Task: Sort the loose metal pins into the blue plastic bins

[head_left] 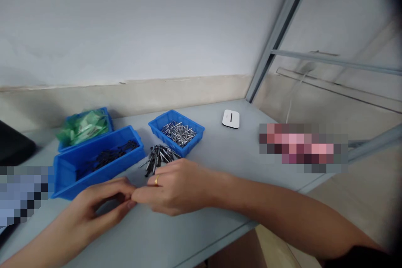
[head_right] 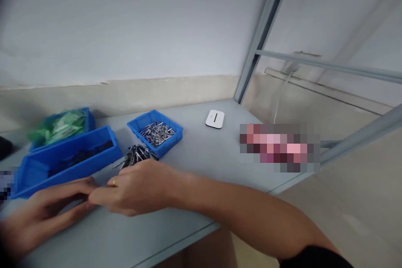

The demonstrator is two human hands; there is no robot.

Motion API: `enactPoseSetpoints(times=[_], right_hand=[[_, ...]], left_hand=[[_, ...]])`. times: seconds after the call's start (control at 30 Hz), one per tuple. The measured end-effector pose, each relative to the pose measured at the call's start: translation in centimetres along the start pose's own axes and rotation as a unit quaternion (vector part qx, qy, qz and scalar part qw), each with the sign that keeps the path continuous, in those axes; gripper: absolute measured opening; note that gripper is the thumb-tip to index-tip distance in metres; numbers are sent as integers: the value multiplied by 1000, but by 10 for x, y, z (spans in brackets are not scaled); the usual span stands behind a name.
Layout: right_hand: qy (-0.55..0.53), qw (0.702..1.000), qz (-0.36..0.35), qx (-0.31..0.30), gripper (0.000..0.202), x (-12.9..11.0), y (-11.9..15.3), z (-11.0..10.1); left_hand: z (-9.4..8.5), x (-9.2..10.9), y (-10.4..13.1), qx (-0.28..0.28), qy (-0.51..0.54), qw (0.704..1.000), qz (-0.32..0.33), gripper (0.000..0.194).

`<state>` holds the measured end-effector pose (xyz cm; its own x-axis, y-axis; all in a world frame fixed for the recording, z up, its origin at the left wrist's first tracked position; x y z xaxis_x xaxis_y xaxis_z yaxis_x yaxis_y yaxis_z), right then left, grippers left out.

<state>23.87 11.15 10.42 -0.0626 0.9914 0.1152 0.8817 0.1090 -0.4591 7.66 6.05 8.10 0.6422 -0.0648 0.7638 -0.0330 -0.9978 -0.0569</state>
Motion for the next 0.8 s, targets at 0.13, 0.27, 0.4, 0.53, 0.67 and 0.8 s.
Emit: enactPoseSetpoints(times=[0.13, 0.27, 0.4, 0.53, 0.67, 0.8], right_hand=[[2, 1000, 5, 10, 29, 1, 1, -2], [5, 1000, 3, -8, 26, 0, 1, -1], [9, 1000, 0, -3, 25, -1, 2, 0], [8, 1000, -3, 5, 28, -2, 1, -1], [2, 1000, -3, 7, 31, -2, 0, -1], [9, 999, -5, 34, 29, -2, 0, 0]], left_hand=[[0, 6, 1, 0, 5, 1000, -15, 28], [-1, 7, 0, -2, 7, 1000, -19, 26], [0, 5, 1, -13, 5, 1000, -25, 26], [0, 2, 1, -18, 4, 999, -32, 28], [2, -7, -1, -66, 5, 998, -12, 26], [1, -23, -5, -100, 24, 995, -5, 22]])
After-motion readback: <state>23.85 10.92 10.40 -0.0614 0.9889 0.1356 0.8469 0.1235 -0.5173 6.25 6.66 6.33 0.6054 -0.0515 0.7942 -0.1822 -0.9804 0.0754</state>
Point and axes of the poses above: each hand's wrist, its own y-axis away from the middle knuckle, its own z-axis out of the palm, x = y × z, the point moved 6 cm from there along -y, towards the middle knuckle, and after that the axes turned 2 degrees about x, right-handed, at the moved point
